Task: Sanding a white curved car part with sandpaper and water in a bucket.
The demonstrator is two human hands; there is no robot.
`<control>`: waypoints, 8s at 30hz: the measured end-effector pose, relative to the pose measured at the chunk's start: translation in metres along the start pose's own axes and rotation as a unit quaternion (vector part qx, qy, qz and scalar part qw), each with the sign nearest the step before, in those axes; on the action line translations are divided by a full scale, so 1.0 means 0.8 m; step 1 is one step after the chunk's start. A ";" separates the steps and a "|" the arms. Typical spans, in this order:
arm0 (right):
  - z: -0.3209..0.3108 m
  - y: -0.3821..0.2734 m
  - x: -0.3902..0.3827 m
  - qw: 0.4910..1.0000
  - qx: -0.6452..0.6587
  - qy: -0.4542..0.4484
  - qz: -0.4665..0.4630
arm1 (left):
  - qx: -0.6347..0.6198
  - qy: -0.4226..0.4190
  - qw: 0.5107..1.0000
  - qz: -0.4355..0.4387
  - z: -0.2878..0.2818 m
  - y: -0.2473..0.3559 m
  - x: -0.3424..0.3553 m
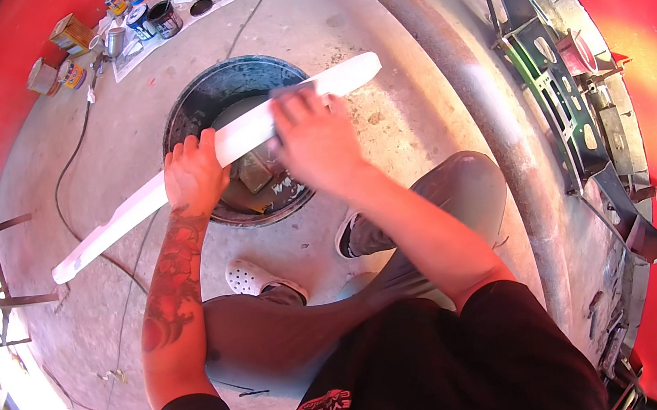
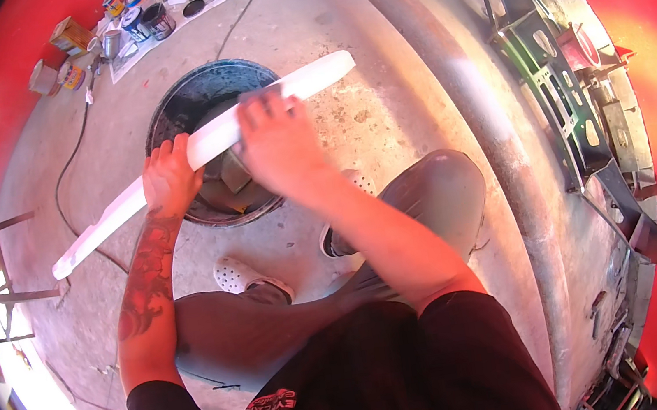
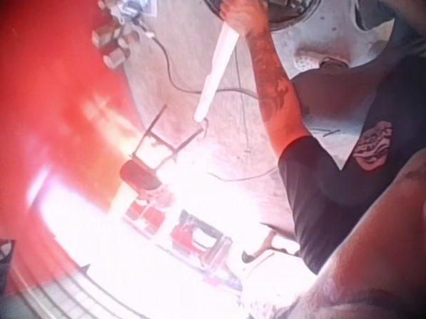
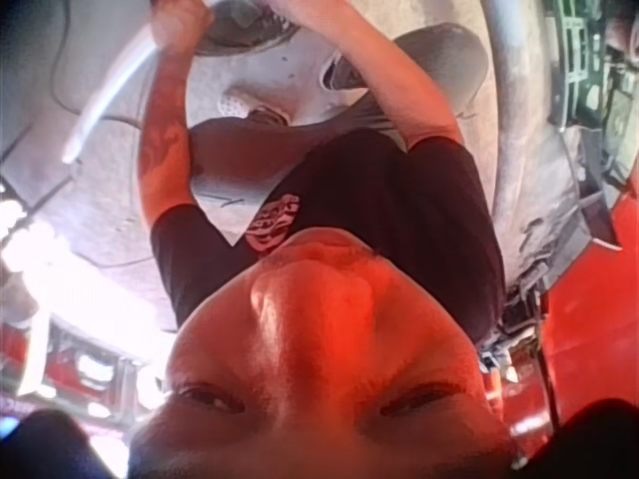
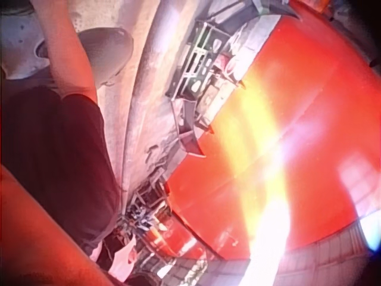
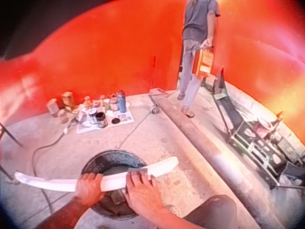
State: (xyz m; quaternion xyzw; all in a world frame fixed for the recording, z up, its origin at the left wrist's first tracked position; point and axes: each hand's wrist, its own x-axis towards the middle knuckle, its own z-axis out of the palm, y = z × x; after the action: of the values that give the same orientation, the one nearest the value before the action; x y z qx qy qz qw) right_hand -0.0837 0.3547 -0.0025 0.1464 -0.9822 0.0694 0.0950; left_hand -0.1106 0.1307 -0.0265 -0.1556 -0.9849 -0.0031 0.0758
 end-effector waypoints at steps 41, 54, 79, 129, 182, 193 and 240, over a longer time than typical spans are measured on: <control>-0.003 0.128 0.026 0.994 -0.093 -0.013 0.051 | -0.013 0.027 0.999 -0.013 0.007 -0.012 -0.008; 0.006 0.021 0.014 0.996 0.027 0.052 -0.061 | -0.016 -0.007 1.000 -0.024 -0.001 -0.010 -0.011; 0.041 0.104 0.012 0.995 0.011 0.087 0.049 | -0.029 -0.003 1.000 -0.005 -0.004 -0.009 -0.004; 0.073 0.106 0.019 0.909 0.283 0.197 0.235 | -0.078 -0.037 0.996 -0.004 -0.007 -0.024 0.005; 0.072 0.154 0.056 0.919 0.270 0.072 0.279 | -0.123 -0.139 0.981 -0.060 -0.027 -0.020 0.027; 0.065 0.164 0.055 0.891 0.322 0.045 0.316 | -0.115 -0.151 0.979 -0.074 -0.028 -0.017 0.025; 0.013 0.085 0.037 0.998 -0.025 0.012 0.053 | -0.076 -0.040 0.995 -0.056 -0.013 -0.017 0.003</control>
State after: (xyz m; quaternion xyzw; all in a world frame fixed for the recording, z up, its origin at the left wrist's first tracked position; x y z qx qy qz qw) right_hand -0.1336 0.4097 -0.0141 0.0909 -0.9888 0.0517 0.1062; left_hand -0.1154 0.1186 -0.0157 -0.1057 -0.9912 -0.0757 0.0244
